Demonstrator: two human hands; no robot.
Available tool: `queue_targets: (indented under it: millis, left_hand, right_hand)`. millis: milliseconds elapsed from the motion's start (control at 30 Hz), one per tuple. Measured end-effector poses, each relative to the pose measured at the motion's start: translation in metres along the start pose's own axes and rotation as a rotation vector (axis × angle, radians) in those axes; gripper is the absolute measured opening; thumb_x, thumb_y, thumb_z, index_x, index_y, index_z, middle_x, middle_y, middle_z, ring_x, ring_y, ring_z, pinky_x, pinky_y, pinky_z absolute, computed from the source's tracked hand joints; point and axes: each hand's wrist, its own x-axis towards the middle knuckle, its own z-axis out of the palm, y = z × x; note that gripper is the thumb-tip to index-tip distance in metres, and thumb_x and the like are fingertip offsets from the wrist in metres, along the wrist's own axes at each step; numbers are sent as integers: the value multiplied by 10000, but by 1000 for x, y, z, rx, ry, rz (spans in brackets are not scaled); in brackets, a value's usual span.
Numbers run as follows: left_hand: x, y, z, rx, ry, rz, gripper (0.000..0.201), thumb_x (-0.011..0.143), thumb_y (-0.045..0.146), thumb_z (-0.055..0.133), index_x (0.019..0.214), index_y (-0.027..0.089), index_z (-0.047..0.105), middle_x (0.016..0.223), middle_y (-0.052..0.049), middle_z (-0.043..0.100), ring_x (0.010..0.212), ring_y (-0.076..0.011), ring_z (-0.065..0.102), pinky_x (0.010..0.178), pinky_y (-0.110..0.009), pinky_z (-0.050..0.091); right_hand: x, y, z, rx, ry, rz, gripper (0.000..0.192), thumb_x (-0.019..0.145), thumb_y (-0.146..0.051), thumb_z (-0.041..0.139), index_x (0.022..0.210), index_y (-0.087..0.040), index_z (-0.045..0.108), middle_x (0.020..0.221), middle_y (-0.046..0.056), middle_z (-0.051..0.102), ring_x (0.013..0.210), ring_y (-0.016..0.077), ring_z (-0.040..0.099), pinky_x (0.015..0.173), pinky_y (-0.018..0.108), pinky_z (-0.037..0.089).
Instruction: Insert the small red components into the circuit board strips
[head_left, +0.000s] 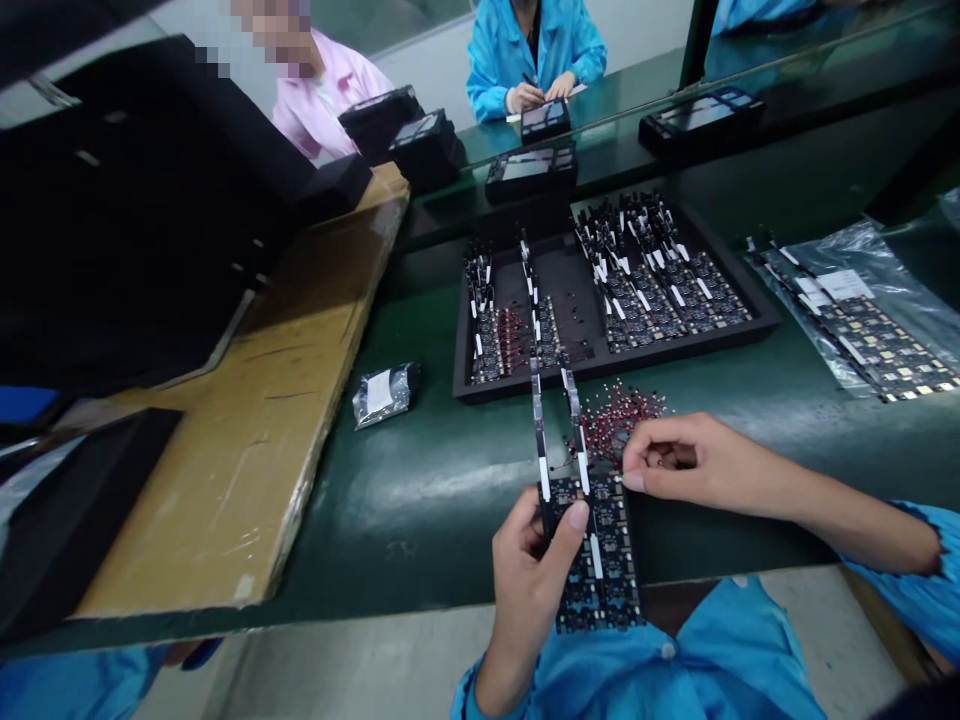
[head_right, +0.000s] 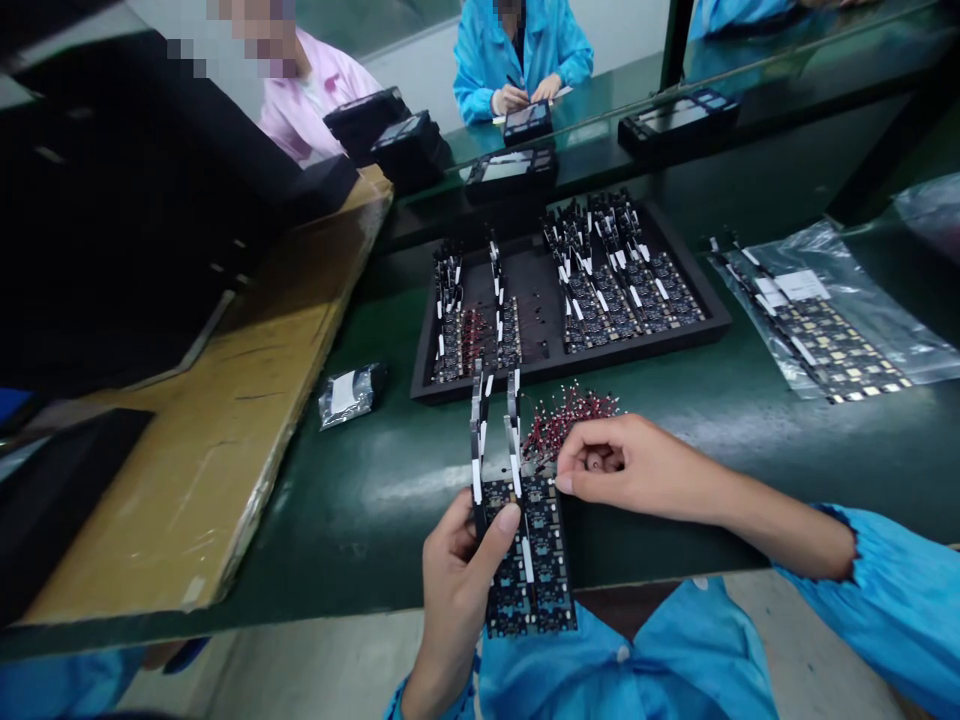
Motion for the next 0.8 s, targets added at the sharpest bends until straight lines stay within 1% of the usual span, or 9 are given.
queue_targets:
  millis: [133, 567, 667, 800]
  left_hand:
    - [0, 0, -1, 2, -6, 3, 287, 729, 380, 814, 901, 152, 788, 616, -75, 792, 454, -223, 664, 388, -230, 531]
    - [0, -2, -2, 38, -5, 17, 271, 741, 369, 805, 902, 150, 791, 605, -60, 766, 480, -223, 660, 414, -234, 536]
    - [0, -2, -2, 42, -8, 19, 274, 745, 370, 800, 907, 151, 788, 614, -64, 774, 485, -228, 667, 415, -234, 537]
    - [1, -2, -2, 41, -7, 17, 256, 740, 369, 804, 875, 153, 786, 594, -51, 757, 483, -225, 666, 420, -230, 533]
  right_hand:
    - [0, 0, 0, -16, 4, -1, 203, 874, -404, 712, 832, -206, 687, 743, -16, 614, 672, 142, 510, 616, 272, 404]
    - [1, -2, -1, -23, 1, 11, 200, 865, -400, 715, 831, -205, 684, 733, -19, 600, 664, 140, 490, 602, 272, 390]
    - [1, -2, -1, -33, 7, 18, 195, 861, -404, 712, 821, -215, 688, 716, -21, 591, 652, 145, 486, 592, 275, 388]
    - [3, 1, -1, -23, 14, 12, 174, 811, -429, 750, 788, -261, 714, 696, -17, 612, 629, 159, 495, 559, 280, 392]
